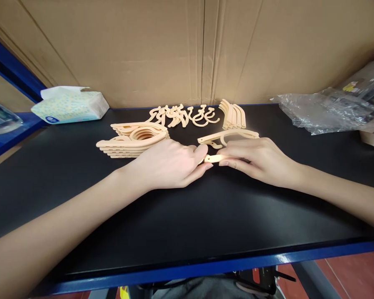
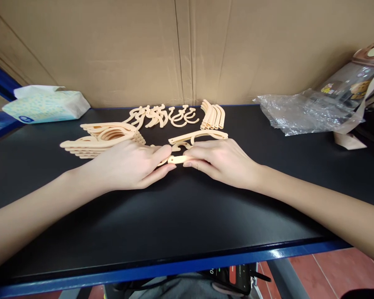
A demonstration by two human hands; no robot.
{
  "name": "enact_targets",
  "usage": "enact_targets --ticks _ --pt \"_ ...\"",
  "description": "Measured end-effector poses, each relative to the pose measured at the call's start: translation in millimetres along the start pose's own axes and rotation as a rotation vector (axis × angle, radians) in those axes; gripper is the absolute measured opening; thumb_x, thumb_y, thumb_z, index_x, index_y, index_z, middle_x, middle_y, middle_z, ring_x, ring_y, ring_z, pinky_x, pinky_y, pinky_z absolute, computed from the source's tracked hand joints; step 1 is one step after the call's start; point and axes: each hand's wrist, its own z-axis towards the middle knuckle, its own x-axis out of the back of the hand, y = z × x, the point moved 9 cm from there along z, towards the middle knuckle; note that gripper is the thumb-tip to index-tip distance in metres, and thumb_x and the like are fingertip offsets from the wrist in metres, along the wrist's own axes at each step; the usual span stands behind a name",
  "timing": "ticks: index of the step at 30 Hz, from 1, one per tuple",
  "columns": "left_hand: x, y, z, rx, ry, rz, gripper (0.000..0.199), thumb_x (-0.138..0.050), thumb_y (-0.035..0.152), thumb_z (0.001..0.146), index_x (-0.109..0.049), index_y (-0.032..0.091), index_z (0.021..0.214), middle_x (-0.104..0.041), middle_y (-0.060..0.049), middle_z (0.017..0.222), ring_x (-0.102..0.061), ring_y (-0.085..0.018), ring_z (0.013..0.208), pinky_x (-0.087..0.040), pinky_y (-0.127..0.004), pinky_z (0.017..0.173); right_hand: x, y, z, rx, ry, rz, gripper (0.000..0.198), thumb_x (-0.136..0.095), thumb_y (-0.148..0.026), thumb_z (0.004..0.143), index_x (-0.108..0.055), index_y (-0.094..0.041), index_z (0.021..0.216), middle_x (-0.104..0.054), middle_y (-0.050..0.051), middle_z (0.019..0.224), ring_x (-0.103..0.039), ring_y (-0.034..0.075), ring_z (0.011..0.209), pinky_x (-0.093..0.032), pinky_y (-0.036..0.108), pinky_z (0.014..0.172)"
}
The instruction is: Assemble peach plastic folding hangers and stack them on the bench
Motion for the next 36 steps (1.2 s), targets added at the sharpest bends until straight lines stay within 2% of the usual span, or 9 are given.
enact_targets --ticks 8,16,22,26,28,31,34,36 --pt "-0.1 2.9 -0.8 -0.033 0.002 -0.007 0.035 -0.031 0.034 0.101 -0.055 0.014 0.086 -0.065 -0.003 0.065 -0.060 -0.021 0.047 -0.018 -0.031 0.044 -3.8 4.0 0.4 -0.014 -0.027 0.070 0.027 -0.045 -0.034 0.099 -0.067 -0.021 0.095 -0.065 0.002 0.081 -0.057 0.014 0.073 -0.037 0.026 0.064" --pt "-4.5 0.2 -0.2 0.029 -0.052 -0.115 0.031 -0.034 0.035 0.100 -0.053 0.016 0.084 -0.062 0.001 0.061 -0.057 -0.018 0.043 -0.017 -0.030 0.043 -3.5 5.4 -0.7 -0.005 -0.004 0.077 0.025 -0.047 -0.034 0.099 -0.068 -0.020 0.096 -0.062 0.001 0.078 -0.053 0.013 0.069 -0.036 0.025 0.061" --pt "-7.2 1.0 1.1 0.040 -0.102 -0.221 0.034 -0.037 0.043 0.100 -0.053 0.016 0.085 -0.063 0.000 0.063 -0.059 -0.017 0.049 -0.024 -0.028 0.045 -6.0 -0.5 -1.2 0.080 0.020 0.030 0.028 -0.046 -0.032 0.099 -0.069 -0.017 0.098 -0.061 0.003 0.077 -0.054 0.013 0.069 -0.038 0.025 0.062" --pt "-5.2 8.6 0.1 0.020 -0.092 -0.299 0.024 -0.040 0.033 0.099 -0.053 0.017 0.087 -0.066 0.000 0.069 -0.059 -0.015 0.050 -0.027 -0.026 0.046 -8.9 -5.2 -1.6 0.132 0.004 0.000 0.024 -0.048 -0.030 0.098 -0.068 -0.017 0.097 -0.059 0.003 0.076 -0.053 0.013 0.067 -0.038 0.026 0.059" --pt "-4.3 12.4 -0.2 0.014 -0.094 -0.307 0.021 -0.042 0.031 0.098 -0.053 0.017 0.086 -0.064 0.001 0.064 -0.057 -0.015 0.047 -0.026 -0.026 0.045 -6.6 -6.7 -1.2 0.147 0.017 0.052 0.022 -0.051 -0.032 0.096 -0.067 -0.017 0.098 -0.060 0.003 0.078 -0.054 0.014 0.070 -0.040 0.026 0.061" --pt "-2.1 14.7 0.3 0.031 -0.096 -0.287 0.024 -0.041 0.032 0.098 -0.052 0.017 0.082 -0.055 0.003 0.052 -0.050 -0.015 0.040 -0.022 -0.026 0.043 6.7 -3.5 0.3 0.130 0.115 0.126 0.021 -0.053 -0.036 0.094 -0.064 -0.018 0.093 -0.063 0.004 0.080 -0.056 0.015 0.073 -0.044 0.028 0.065" --pt "-0.1 14.9 1.3 0.056 -0.109 -0.276 0.025 -0.039 0.032 0.098 -0.051 0.018 0.081 -0.050 0.004 0.048 -0.046 -0.014 0.038 -0.019 -0.025 0.042 28.8 9.1 -0.5 0.035 0.304 0.023 0.023 -0.052 -0.033 0.094 -0.063 -0.020 0.079 -0.067 0.006 0.084 -0.059 0.019 0.080 -0.047 0.035 0.074" --pt "1.9 15.1 1.8 0.065 -0.108 -0.269 0.025 -0.038 0.031 0.098 -0.050 0.018 0.080 -0.049 0.005 0.047 -0.045 -0.013 0.037 -0.018 -0.025 0.042 35.8 19.4 -1.0 -0.037 0.352 -0.061 0.027 -0.052 -0.033 0.094 -0.065 -0.021 0.074 -0.069 0.009 0.096 -0.060 0.023 0.091 -0.045 0.040 0.082"
